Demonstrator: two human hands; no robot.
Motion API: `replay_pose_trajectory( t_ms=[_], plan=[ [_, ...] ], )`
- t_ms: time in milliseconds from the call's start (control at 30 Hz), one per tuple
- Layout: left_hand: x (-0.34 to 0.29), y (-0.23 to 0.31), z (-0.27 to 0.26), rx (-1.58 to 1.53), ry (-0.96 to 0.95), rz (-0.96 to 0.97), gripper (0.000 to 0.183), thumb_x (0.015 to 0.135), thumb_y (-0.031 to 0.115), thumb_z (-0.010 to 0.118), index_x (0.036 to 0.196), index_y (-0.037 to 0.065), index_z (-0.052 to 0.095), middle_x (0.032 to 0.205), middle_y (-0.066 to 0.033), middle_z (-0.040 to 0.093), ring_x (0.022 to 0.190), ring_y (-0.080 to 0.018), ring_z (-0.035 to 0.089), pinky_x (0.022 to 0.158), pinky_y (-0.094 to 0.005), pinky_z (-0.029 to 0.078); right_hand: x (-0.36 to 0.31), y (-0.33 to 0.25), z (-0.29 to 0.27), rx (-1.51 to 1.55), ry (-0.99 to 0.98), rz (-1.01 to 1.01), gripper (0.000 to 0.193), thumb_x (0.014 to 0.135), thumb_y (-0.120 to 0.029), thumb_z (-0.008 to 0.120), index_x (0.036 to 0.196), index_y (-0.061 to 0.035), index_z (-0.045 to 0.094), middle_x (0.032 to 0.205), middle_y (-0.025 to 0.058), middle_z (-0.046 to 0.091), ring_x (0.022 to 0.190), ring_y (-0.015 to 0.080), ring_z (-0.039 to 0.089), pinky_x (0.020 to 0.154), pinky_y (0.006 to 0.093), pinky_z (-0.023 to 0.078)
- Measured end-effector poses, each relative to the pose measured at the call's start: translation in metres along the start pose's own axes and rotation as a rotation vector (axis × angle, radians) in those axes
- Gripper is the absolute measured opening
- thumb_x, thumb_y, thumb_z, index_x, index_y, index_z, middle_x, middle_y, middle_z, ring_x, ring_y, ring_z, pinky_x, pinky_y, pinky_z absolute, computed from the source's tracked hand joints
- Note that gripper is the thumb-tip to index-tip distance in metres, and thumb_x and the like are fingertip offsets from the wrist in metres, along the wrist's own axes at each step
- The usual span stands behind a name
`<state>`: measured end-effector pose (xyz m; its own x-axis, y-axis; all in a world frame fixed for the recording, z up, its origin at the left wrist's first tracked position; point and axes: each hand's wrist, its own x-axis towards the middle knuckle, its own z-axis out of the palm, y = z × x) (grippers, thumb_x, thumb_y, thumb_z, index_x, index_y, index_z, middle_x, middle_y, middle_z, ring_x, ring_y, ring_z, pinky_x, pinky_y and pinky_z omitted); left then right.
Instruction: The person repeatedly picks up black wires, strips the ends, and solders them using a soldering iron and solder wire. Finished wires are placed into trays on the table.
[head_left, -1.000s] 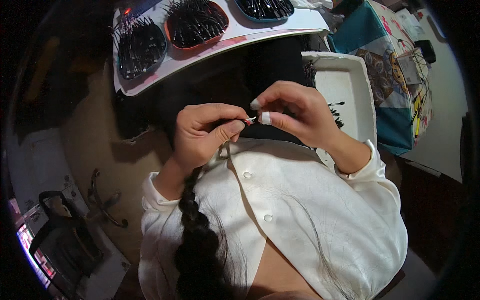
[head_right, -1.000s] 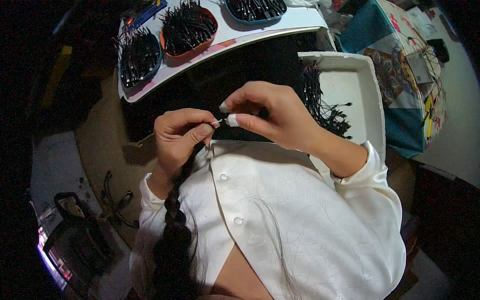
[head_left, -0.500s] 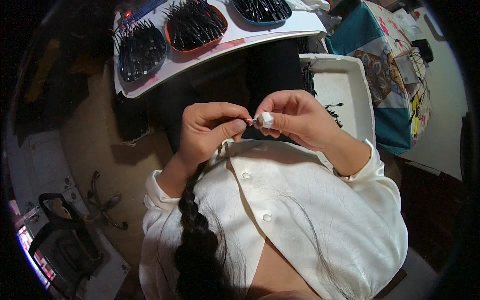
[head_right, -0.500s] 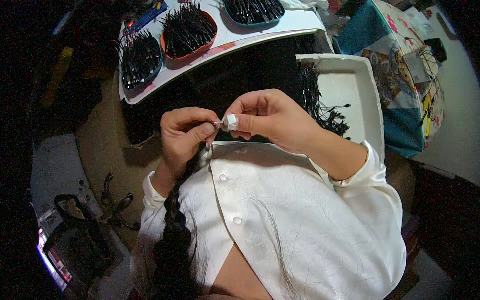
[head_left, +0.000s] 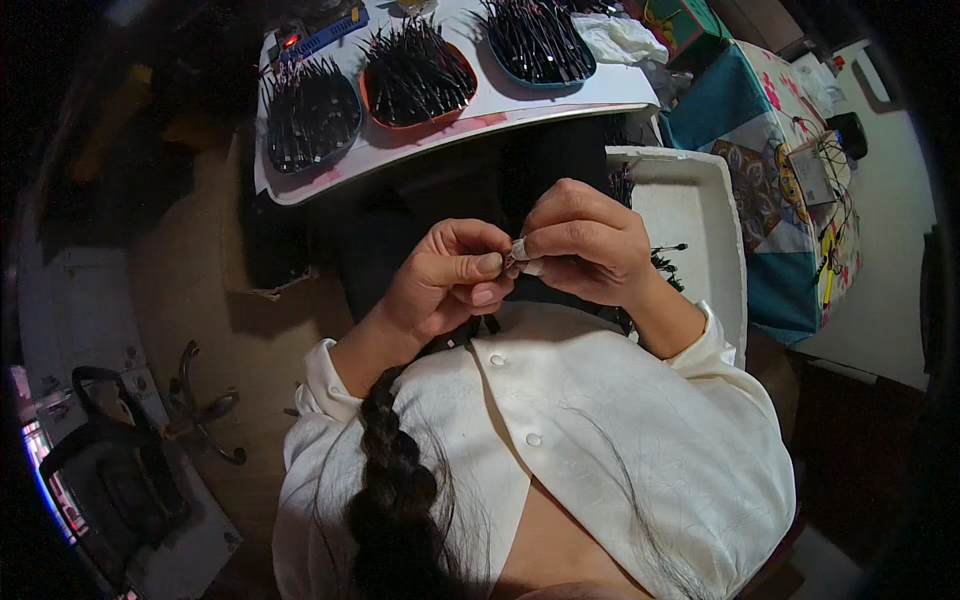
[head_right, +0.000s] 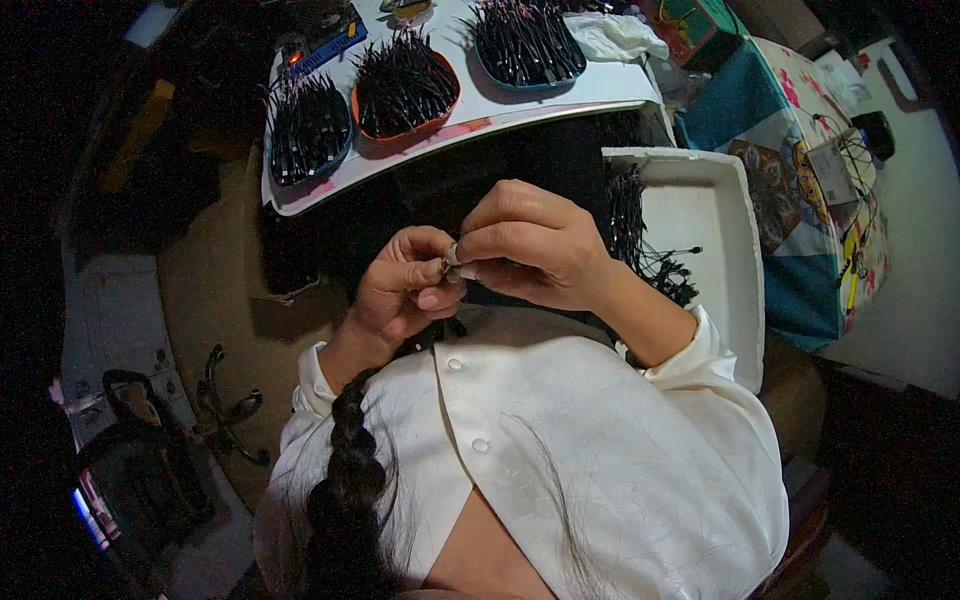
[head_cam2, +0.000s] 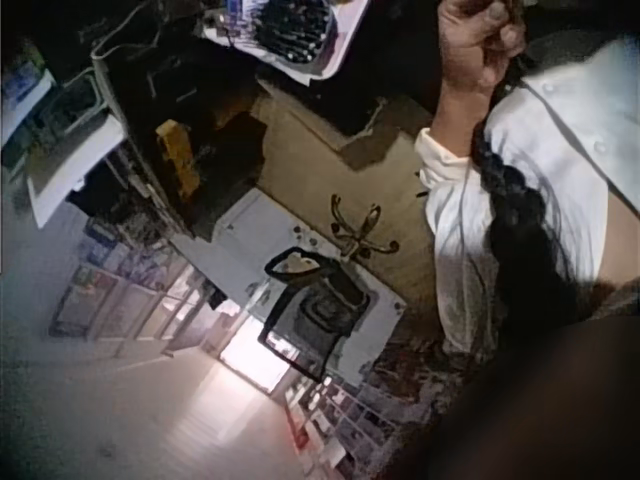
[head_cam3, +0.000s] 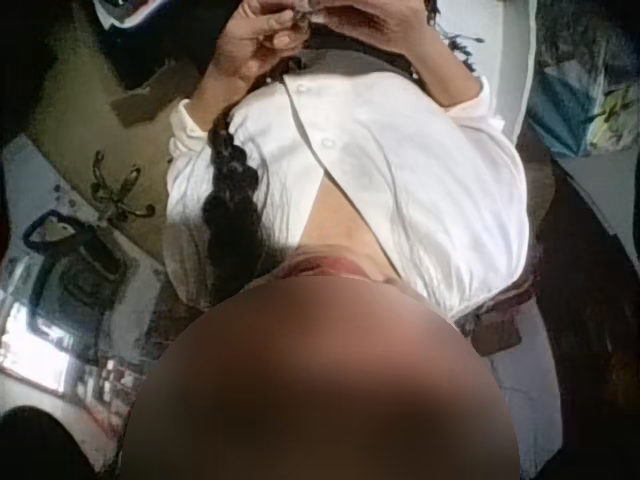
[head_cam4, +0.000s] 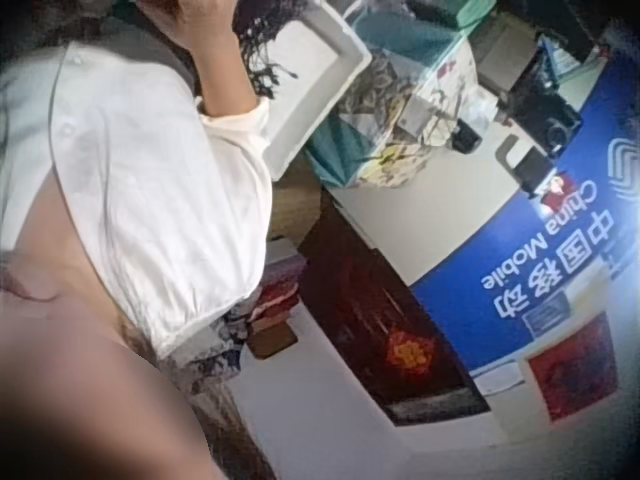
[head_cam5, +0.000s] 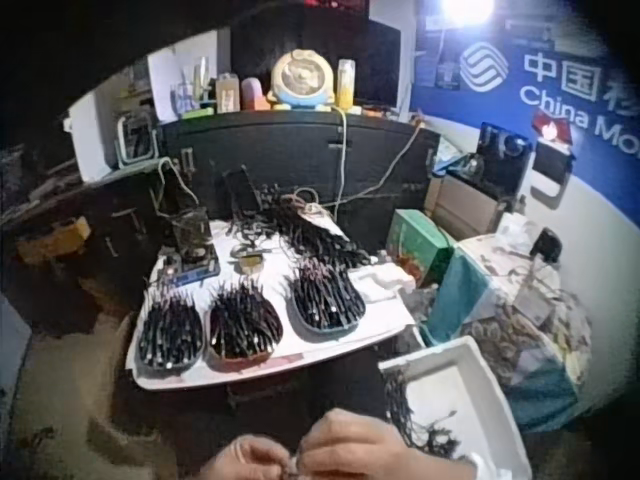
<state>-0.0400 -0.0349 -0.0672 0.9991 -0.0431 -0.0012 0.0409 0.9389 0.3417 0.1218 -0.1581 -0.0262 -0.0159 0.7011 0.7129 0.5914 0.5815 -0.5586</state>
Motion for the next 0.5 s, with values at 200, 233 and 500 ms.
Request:
replay_pose_trajectory(
  t_ms=[200, 233, 500],
  plan=[
    [0.0, 0.006, 0.018, 0.508, 0.132, 0.152, 0.013, 0.086, 0.003, 0.063, 0.097, -0.003, 0.066, 0.077, -0.0085, 0.064, 0.059, -0.0099, 0.055, 0.049, -0.0209, 0.04, -0.012, -0.005, 0.007, 0.206, 0.098, 0.172, 0.015, 0.069, 0.004, 0.066, 0.083, 0.0001, 0.06, 0.085, 0.0087, 0.059, 0.073, 0.0199, 0.056, 0.064, 0.0284, 0.045],
    [-0.004, 0.007, 0.023, 0.745, 0.188, 0.216, 0.013, 0.086, 0.003, 0.064, 0.096, -0.004, 0.066, 0.077, -0.0089, 0.065, 0.06, -0.0098, 0.057, 0.051, -0.0213, 0.043, -0.017, -0.007, 0.012, 0.311, 0.152, 0.246, 0.014, 0.07, 0.004, 0.065, 0.083, 0.0003, 0.06, 0.085, 0.0087, 0.058, 0.074, 0.0186, 0.055, 0.065, 0.0278, 0.044],
    [-0.008, 0.014, 0.044, 1.41, 0.23, 0.541, 0.012, 0.082, -0.004, 0.065, 0.093, -0.005, 0.068, 0.072, -0.0086, 0.066, 0.058, -0.0089, 0.058, 0.052, -0.0204, 0.045, -0.028, -0.003, 0.022, 0.456, 0.218, 0.375, 0.016, 0.078, 0.005, 0.064, 0.093, 0.0017, 0.06, 0.092, 0.0094, 0.058, 0.08, 0.0149, 0.055, 0.066, 0.0256, 0.043]
  ],
)
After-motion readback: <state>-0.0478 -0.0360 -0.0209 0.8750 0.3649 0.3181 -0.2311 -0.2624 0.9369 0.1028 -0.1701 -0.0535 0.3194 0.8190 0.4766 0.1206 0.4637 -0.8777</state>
